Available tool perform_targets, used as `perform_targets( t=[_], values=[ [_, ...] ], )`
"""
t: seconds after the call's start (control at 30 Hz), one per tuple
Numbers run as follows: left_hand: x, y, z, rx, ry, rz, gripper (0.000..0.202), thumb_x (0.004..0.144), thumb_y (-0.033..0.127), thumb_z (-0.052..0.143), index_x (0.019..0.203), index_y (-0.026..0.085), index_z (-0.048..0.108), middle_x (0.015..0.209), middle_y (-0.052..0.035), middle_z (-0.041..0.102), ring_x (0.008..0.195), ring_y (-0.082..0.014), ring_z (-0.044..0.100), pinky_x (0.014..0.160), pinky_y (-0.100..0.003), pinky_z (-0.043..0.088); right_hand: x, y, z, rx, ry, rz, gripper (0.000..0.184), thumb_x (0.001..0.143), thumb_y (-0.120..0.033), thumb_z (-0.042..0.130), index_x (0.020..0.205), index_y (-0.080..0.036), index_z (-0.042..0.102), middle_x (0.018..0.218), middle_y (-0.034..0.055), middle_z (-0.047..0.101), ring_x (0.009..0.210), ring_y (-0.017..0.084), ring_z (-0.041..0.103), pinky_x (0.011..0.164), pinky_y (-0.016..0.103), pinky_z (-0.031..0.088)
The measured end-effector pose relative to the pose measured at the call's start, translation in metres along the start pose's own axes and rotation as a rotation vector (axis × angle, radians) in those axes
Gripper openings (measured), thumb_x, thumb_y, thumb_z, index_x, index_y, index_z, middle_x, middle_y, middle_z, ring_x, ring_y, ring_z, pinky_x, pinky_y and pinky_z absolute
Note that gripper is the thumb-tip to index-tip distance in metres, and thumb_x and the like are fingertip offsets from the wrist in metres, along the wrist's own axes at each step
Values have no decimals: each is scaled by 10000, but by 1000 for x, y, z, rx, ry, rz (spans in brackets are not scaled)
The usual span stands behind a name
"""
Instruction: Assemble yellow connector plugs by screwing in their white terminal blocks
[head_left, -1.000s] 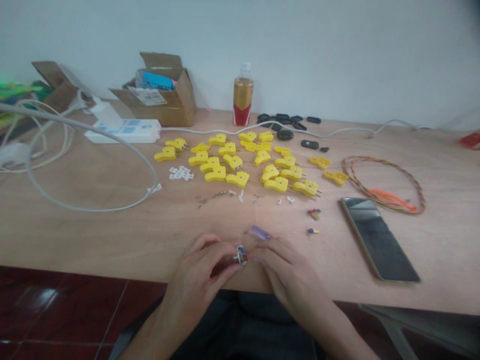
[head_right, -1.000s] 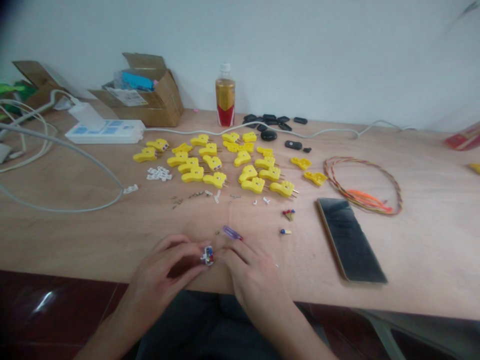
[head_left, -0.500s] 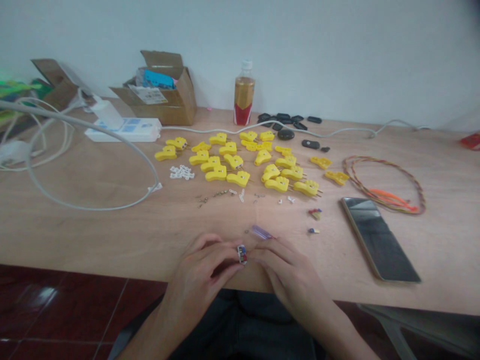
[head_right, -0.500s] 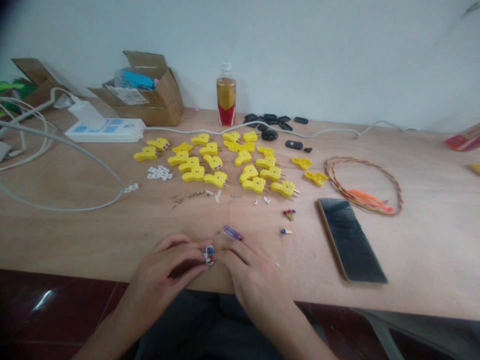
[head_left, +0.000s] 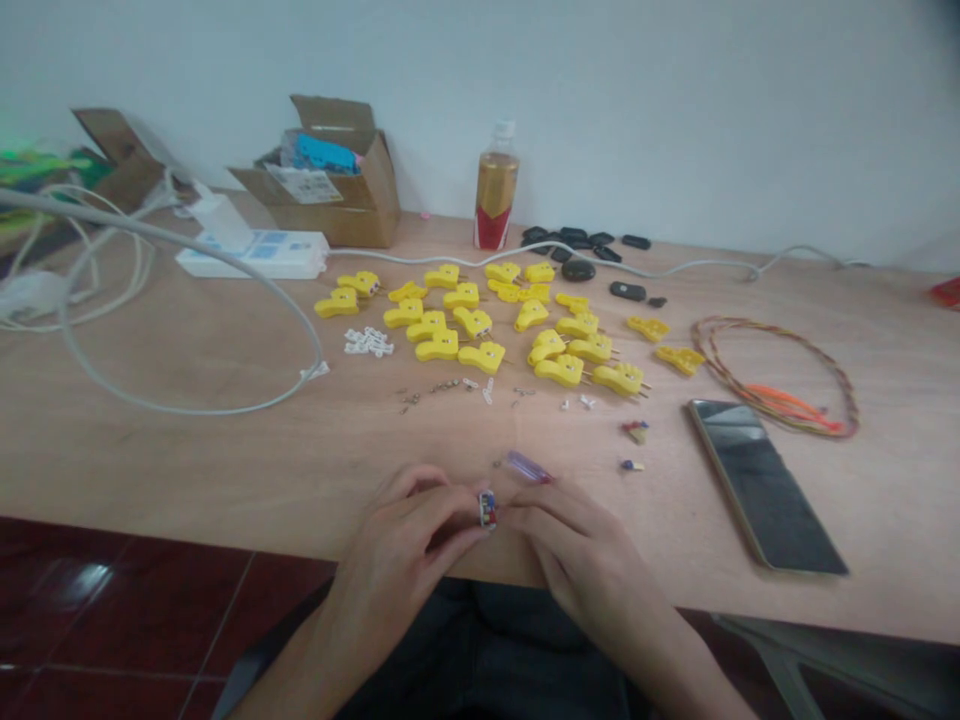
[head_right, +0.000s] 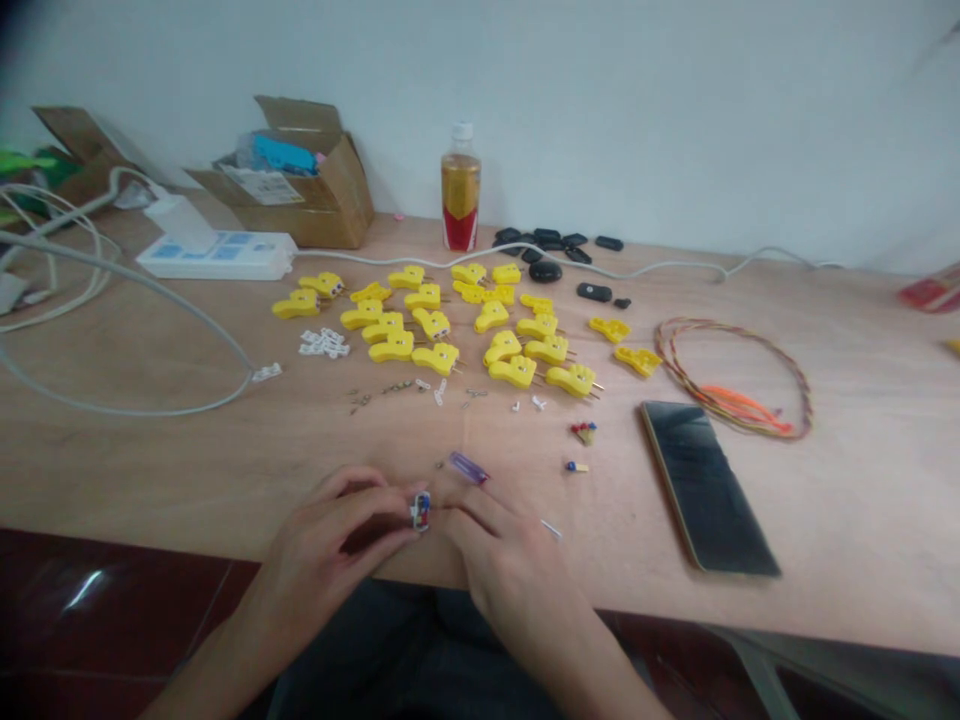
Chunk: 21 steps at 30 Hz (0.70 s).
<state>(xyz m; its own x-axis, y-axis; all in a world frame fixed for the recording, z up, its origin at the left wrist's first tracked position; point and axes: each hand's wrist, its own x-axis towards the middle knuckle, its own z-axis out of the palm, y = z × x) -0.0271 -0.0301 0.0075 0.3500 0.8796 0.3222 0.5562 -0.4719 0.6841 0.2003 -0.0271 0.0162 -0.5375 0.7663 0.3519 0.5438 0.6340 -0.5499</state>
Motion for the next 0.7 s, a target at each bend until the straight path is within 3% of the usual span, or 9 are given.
perform_targets(
  t=[0.27,0.47,0.7],
  values=[
    [1,2,0,-3,8,15,197,898,94,810,984,255,735,890,22,768,911,-205,676,774,-270,576,-1,0,1,-53,-22,-147,297,1055,-47,438,1145,-170,693,1205,130,770,1187,261,726,1025,444,649],
    [-1,0,3,8,20,53,132,988,182,730,1089,267,746,970,-5,784,918,-208,682,787,-283,592,-6,-2,5,-107,-23,-113,268,1087,-103,437,1118,-164,696,1157,132,749,1095,270,724,927,432,676],
    [-5,-4,5,53,67,63,199,993,223,732,1191,231,744,977,-40,767,924,-213,702,783,-289,615,-8,-2,10,-126,17,-102,261,1058,-63,458,1104,-159,697,1132,126,754,1005,270,725,853,428,682]
  ],
)
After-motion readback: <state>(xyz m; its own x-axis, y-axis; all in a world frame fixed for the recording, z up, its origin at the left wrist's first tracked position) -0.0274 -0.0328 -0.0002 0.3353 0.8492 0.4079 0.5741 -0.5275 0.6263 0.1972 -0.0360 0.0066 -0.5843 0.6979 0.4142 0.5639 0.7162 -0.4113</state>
